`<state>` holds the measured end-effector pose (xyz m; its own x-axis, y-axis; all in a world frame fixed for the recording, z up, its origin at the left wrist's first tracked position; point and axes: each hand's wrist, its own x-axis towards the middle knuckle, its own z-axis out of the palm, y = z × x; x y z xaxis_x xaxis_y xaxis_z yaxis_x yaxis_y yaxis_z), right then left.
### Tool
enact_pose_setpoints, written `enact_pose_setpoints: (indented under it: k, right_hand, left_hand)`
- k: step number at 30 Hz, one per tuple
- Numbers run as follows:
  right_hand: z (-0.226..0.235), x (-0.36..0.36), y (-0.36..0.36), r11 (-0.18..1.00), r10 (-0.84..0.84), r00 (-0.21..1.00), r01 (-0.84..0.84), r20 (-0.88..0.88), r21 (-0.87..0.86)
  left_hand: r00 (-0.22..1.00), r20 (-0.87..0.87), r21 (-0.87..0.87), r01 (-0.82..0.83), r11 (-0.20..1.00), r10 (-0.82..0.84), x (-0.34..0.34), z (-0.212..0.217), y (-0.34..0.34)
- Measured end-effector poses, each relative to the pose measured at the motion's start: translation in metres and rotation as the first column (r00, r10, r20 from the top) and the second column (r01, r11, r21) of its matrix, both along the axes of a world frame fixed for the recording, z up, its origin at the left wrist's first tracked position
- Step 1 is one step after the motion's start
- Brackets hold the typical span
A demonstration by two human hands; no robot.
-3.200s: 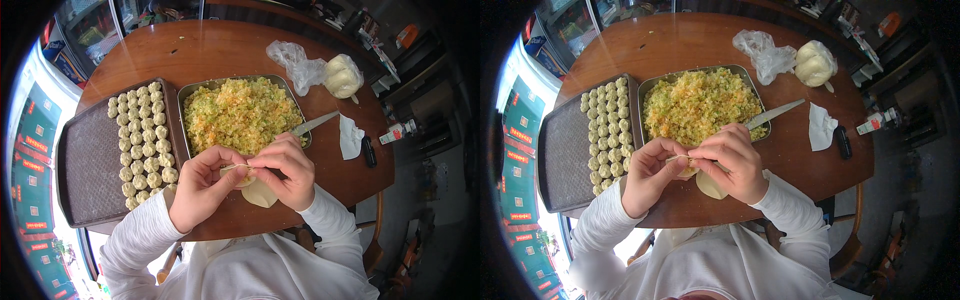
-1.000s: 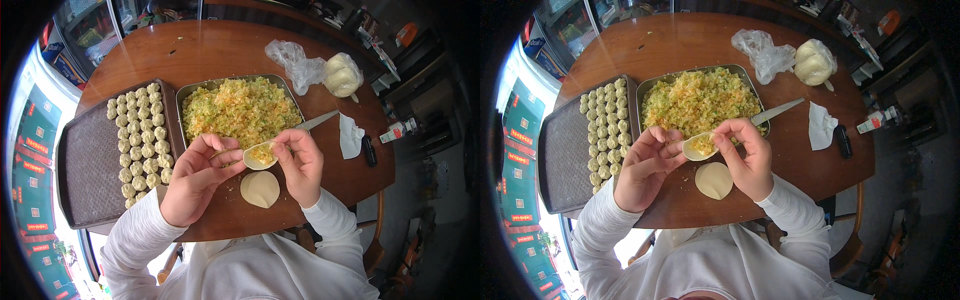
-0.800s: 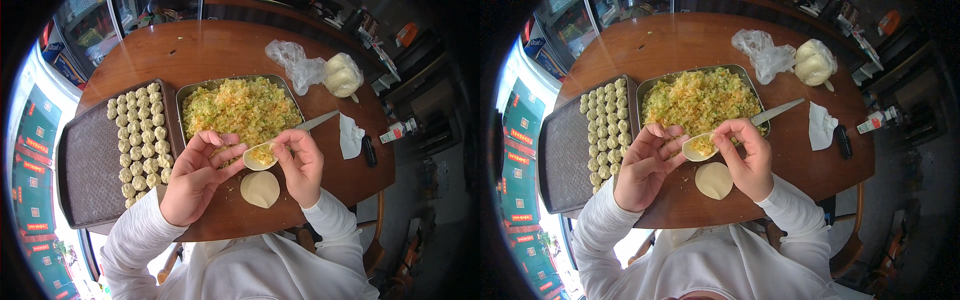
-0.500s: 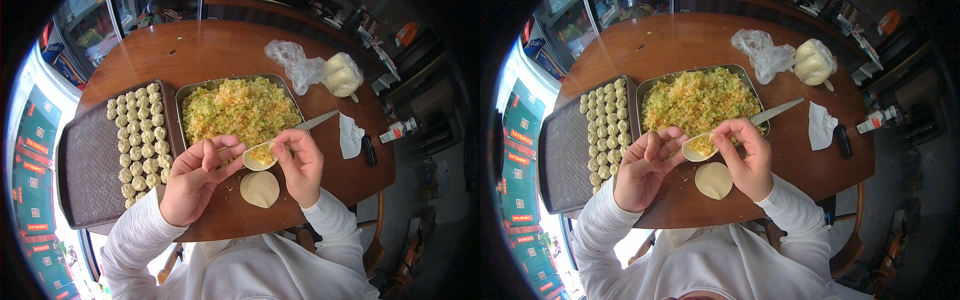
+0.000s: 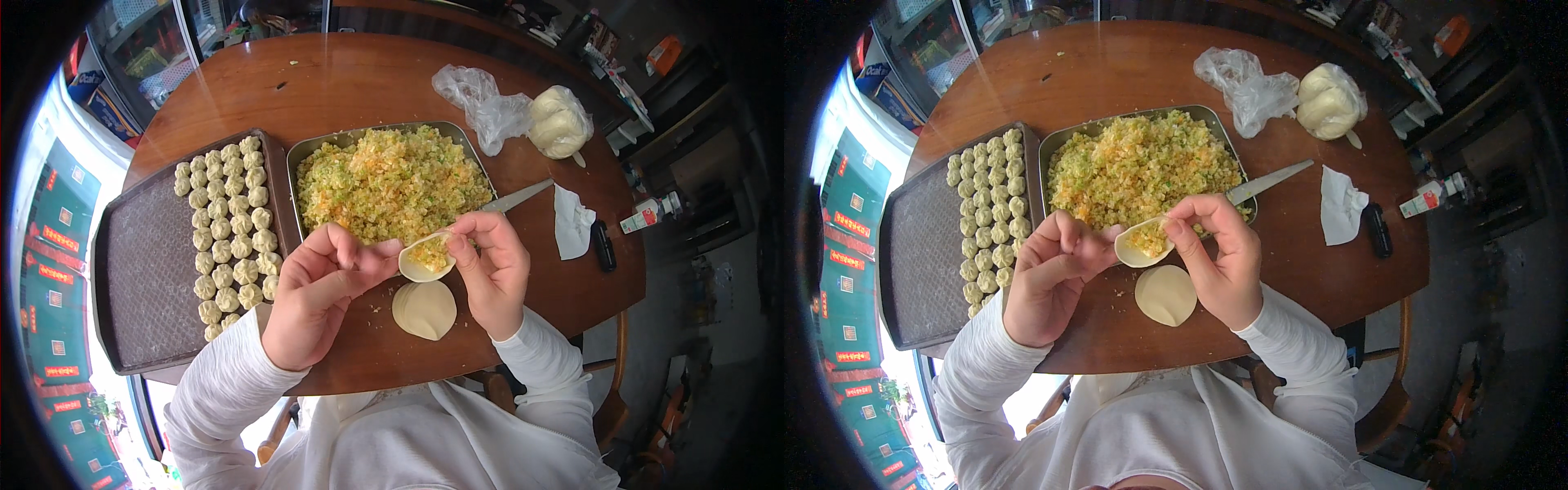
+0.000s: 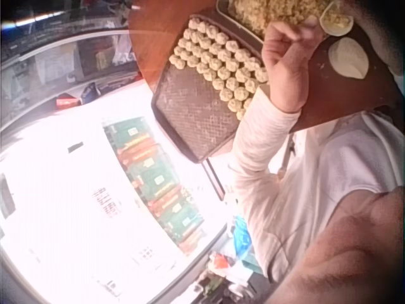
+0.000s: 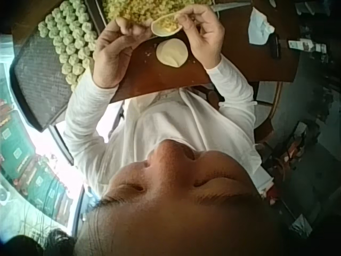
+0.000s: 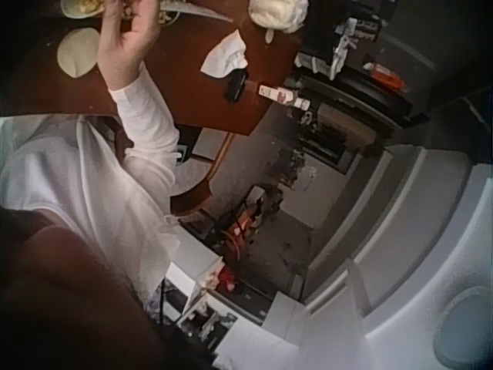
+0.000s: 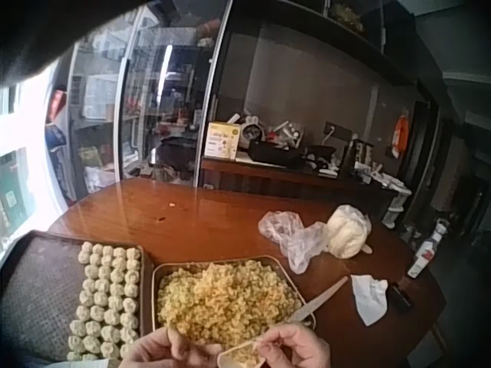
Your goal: Filling and folding dumpling wrappers with a vegetable and egg mixture.
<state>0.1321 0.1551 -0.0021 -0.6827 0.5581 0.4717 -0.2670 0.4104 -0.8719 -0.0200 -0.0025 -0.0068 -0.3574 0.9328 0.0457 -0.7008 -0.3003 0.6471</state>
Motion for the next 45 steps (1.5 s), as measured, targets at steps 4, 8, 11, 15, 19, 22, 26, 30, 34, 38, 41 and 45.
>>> enact_pose_setpoints:
  k: [4, 8, 11, 15, 19, 22, 26, 30, 34, 38, 41, 45]
  right_hand:
    - [0.0, -0.004, -0.002, 1.0, 0.003, 1.0, -0.002, -0.029, 0.021]
    - [-0.001, -0.006, -0.002, 0.987, -0.039, 0.999, 0.042, -0.023, 0.157]
    - [0.0, -0.005, -0.001, 0.977, -0.027, 0.999, 0.03, -0.016, 0.21]
    - [0.006, -0.003, -0.003, 0.977, 0.011, 1.0, -0.015, 0.02, 0.211]
    - [0.008, -0.002, -0.004, 0.951, -0.004, 0.998, -0.015, 0.061, 0.309]
    - [0.007, -0.002, -0.003, 0.927, -0.017, 0.998, -0.006, 0.056, 0.376]
    - [0.006, -0.003, -0.002, 0.926, -0.017, 0.999, -0.003, 0.048, 0.377]
    - [0.004, -0.003, -0.002, 0.941, -0.011, 0.998, -0.009, 0.056, 0.338]
    - [0.005, -0.003, -0.003, 0.937, -0.005, 0.997, -0.02, 0.072, 0.35]
    - [0.008, -0.002, -0.002, 0.898, 0.012, 0.996, -0.051, 0.092, 0.436]
    - [0.013, -0.001, 0.0, 0.872, 0.036, 0.994, -0.083, 0.106, 0.482]
    - [0.013, -0.001, -0.002, 0.842, 0.062, 0.991, -0.118, 0.122, 0.527]
  left_hand:
    - [0.97, -0.241, -0.122, -0.007, 0.992, -0.023, 0.011, 0.007, 0.003]
    - [0.96, -0.268, -0.104, 0.057, 0.993, -0.084, 0.013, 0.003, 0.002]
    - [0.974, -0.208, -0.158, 0.056, 0.986, -0.089, 0.012, 0.005, 0.001]
    - [0.969, -0.244, -0.186, 0.005, 0.982, -0.051, 0.014, 0.009, 0.0]
    - [0.965, -0.259, -0.232, -0.02, 0.973, -0.042, 0.012, 0.007, -0.001]
    - [0.974, -0.225, -0.258, -0.033, 0.966, -0.026, 0.01, 0.009, -0.001]
    - [0.985, -0.174, -0.282, -0.035, 0.959, -0.015, 0.011, 0.015, -0.001]
    - [0.962, -0.271, -0.196, -0.074, 0.978, 0.019, 0.013, 0.007, 0.001]
    - [0.958, -0.285, -0.209, -0.096, 0.973, 0.033, 0.011, 0.006, 0.0]
    - [0.953, -0.296, -0.219, -0.132, 0.967, 0.063, 0.011, 0.007, 0.0]
    - [0.929, -0.364, -0.197, -0.144, 0.97, 0.064, 0.009, 0.002, -0.002]
    - [0.912, -0.404, -0.21, -0.169, 0.963, 0.072, 0.012, 0.005, -0.002]
